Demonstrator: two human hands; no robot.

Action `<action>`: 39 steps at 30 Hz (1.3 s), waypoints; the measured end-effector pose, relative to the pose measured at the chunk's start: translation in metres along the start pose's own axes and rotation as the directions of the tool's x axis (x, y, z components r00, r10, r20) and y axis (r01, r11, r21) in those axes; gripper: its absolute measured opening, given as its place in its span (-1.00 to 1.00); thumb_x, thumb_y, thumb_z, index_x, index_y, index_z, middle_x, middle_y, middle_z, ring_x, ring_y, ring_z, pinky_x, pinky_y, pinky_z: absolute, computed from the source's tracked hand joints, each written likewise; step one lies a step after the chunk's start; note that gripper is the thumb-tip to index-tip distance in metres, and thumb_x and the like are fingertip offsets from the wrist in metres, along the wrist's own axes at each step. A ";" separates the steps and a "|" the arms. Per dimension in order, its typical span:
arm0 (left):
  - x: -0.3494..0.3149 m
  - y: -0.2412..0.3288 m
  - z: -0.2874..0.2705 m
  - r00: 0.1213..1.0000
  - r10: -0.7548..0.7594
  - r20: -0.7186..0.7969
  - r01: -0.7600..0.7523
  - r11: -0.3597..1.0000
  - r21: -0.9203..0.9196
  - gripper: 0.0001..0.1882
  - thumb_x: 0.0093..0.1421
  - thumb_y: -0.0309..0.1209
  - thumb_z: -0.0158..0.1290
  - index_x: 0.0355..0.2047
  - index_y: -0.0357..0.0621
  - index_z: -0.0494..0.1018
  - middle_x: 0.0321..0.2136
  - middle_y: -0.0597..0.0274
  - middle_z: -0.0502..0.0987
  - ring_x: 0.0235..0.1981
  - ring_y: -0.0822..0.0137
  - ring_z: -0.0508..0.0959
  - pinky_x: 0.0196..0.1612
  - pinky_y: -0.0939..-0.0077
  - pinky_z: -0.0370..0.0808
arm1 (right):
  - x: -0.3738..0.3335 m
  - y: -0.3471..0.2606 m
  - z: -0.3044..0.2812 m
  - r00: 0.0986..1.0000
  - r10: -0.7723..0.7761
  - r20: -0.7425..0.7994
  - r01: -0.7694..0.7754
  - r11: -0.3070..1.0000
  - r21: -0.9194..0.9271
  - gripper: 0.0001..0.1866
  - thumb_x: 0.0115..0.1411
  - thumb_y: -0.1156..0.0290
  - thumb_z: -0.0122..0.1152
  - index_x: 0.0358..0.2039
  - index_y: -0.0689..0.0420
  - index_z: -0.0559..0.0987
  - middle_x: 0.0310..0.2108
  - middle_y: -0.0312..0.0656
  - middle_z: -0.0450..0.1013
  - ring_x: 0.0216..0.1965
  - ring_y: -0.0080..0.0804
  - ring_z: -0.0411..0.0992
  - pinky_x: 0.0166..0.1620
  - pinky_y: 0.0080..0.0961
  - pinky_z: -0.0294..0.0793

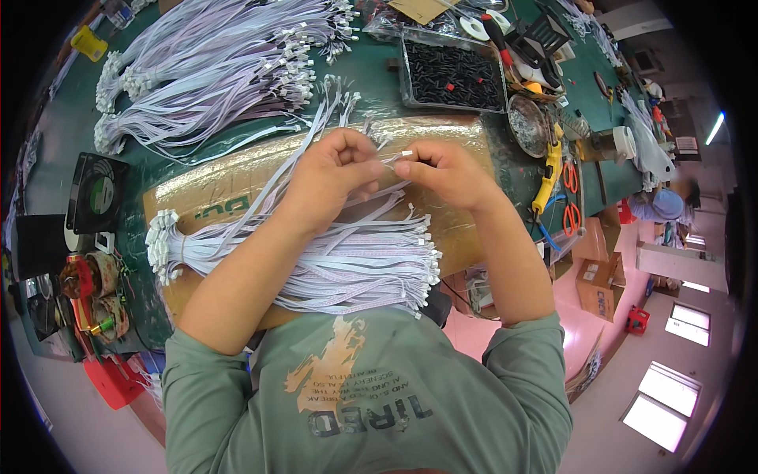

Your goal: The person assembles wiring harnesses by hand, attaching small black connectors to the ends of bundles of white wires.

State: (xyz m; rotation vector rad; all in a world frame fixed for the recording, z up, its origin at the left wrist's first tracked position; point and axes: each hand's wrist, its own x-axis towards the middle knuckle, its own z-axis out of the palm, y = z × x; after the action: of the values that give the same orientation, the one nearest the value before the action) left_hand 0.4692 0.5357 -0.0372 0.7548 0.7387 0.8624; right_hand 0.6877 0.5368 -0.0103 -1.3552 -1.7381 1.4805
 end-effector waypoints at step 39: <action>0.004 0.002 -0.008 0.996 -0.079 0.037 0.083 0.985 -0.149 -0.84 0.19 -0.55 0.09 -0.21 -0.22 0.42 -0.36 0.20 0.53 -0.38 0.38 0.56 -0.37 0.54 0.53 | -0.028 0.013 -0.019 0.971 0.136 -0.197 -0.206 0.894 -0.398 -0.78 0.19 0.44 0.16 -0.16 0.20 0.60 -0.36 -0.26 0.55 -0.38 -0.56 0.43 -0.26 -0.56 0.44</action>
State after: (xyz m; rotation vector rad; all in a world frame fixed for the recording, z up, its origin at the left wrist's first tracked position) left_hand 0.4636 0.5428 -0.0406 0.5986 0.6648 0.8210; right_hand 0.7196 0.5199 -0.0103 -1.8344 -1.9364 1.0738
